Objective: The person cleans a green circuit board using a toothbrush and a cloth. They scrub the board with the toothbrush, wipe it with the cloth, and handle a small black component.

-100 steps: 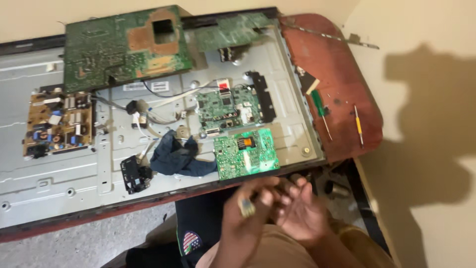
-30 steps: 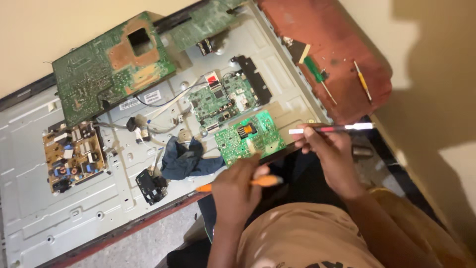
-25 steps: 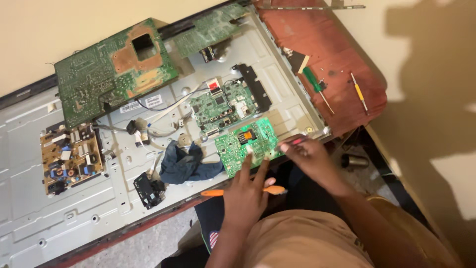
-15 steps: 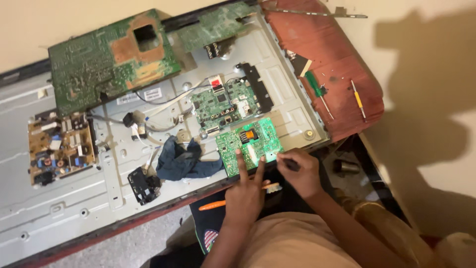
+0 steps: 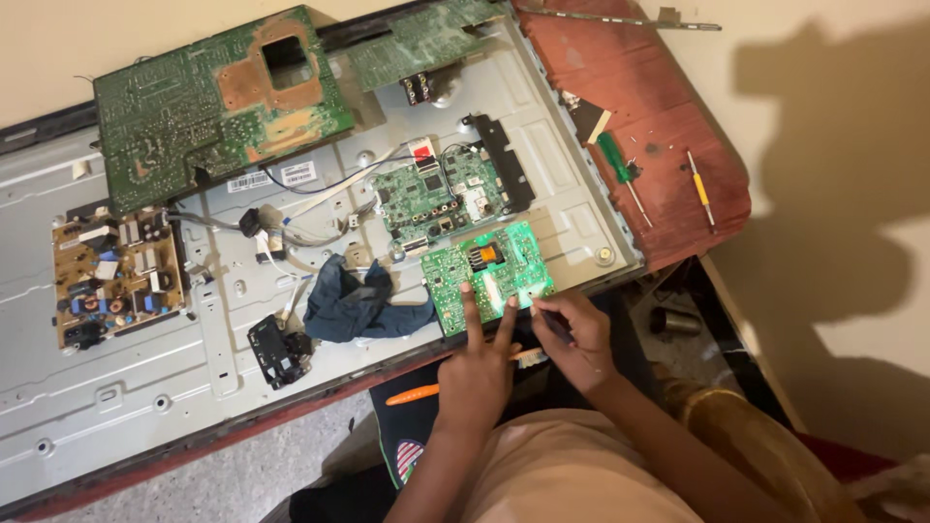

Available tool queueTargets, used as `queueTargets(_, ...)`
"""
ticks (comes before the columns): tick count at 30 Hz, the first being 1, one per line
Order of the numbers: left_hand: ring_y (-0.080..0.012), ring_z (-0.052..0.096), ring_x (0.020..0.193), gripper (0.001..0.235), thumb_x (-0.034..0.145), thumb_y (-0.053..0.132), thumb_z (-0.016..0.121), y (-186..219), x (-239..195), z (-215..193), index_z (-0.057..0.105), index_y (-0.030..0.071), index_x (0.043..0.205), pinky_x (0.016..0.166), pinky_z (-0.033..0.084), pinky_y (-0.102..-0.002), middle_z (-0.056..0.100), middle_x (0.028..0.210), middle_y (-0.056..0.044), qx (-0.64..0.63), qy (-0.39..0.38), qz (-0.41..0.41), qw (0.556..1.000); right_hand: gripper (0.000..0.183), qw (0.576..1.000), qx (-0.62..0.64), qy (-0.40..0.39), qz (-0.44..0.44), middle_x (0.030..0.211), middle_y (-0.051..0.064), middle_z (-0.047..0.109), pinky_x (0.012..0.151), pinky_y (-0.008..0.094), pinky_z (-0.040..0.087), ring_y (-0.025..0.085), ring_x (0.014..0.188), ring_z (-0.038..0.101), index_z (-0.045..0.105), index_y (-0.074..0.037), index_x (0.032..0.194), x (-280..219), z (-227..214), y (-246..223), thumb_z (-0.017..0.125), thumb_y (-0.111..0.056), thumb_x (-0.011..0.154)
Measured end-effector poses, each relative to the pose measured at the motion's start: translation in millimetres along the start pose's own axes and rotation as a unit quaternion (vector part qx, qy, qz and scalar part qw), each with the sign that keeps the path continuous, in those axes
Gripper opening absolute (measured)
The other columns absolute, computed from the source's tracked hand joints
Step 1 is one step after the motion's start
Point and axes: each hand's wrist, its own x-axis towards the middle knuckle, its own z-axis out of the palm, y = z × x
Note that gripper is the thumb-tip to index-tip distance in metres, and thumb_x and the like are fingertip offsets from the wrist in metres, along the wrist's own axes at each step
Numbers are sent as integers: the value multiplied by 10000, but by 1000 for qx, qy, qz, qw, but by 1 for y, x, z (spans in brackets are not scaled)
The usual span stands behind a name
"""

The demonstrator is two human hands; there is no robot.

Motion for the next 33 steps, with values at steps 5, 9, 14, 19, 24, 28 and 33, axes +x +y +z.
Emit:
queueTargets(5, -280, 690, 506, 669, 860, 312, 743, 2, 2, -1, 520, 267, 1489, 394, 540, -355, 323, 1557, -355, -33, 29, 3, 999, 227, 1000, -3, -15, -7, 963, 103, 728, 754, 261, 559, 136, 849, 727, 696, -25, 1065, 2, -4, 0, 760, 14, 851)
queueTargets(9, -272, 698, 523, 702, 816, 201, 718, 1, -1, -2, 527, 278, 1487, 412, 549, -348, 338, 1550, -364, -1, 25, 4, 1000, 148, 984, 115, -84, 103, 981, 98, 764, 784, 255, 574, 106, 891, 721, 716, -18, 1038, 11, -12, 10, 738, -9, 892)
queueTargets(14, -269, 694, 504, 668, 852, 156, 667, -4, 2, -1, 527, 276, 1495, 424, 553, -341, 358, 1532, -373, 7, 13, 16, 1000, 104, 959, 40, -271, 72, 775, 101, 736, 638, 272, 526, 109, 707, 653, 747, -7, 944, 59, -32, 35, 779, -67, 865)
queueTargets(19, -269, 687, 481, 676, 847, 114, 638, -6, 3, 0, 527, 277, 1494, 412, 550, -338, 355, 1533, -379, 6, 15, 22, 1000, 121, 889, 3, -456, -21, 807, 102, 763, 648, 298, 563, 140, 706, 732, 742, -23, 928, 111, -39, 43, 773, -118, 860)
queueTargets(24, -249, 675, 465, 724, 813, 70, 619, -7, 1, 1, 525, 293, 1496, 419, 550, -338, 346, 1559, -358, -6, 25, 15, 1000, 96, 826, 16, -546, -139, 774, 128, 717, 619, 363, 535, 261, 695, 706, 712, -22, 891, 140, -30, 38, 741, -104, 850)
queueTargets(28, -225, 661, 447, 737, 824, 52, 602, -9, 0, 0, 514, 285, 1518, 417, 546, -336, 336, 1567, -353, 2, 31, 20, 999, 130, 737, 0, -612, -287, 810, 129, 639, 756, 423, 516, 318, 834, 630, 626, -15, 906, 155, -27, 26, 711, -75, 828)
queueTargets(33, -230, 655, 430, 730, 822, 51, 592, -12, -3, 4, 515, 293, 1507, 421, 547, -344, 327, 1561, -377, -6, 26, 33, 999, 305, 588, -101, -671, -440, 931, 105, 597, 787, 434, 519, 313, 962, 590, 547, -43, 921, 175, -25, 14, 733, -208, 744)
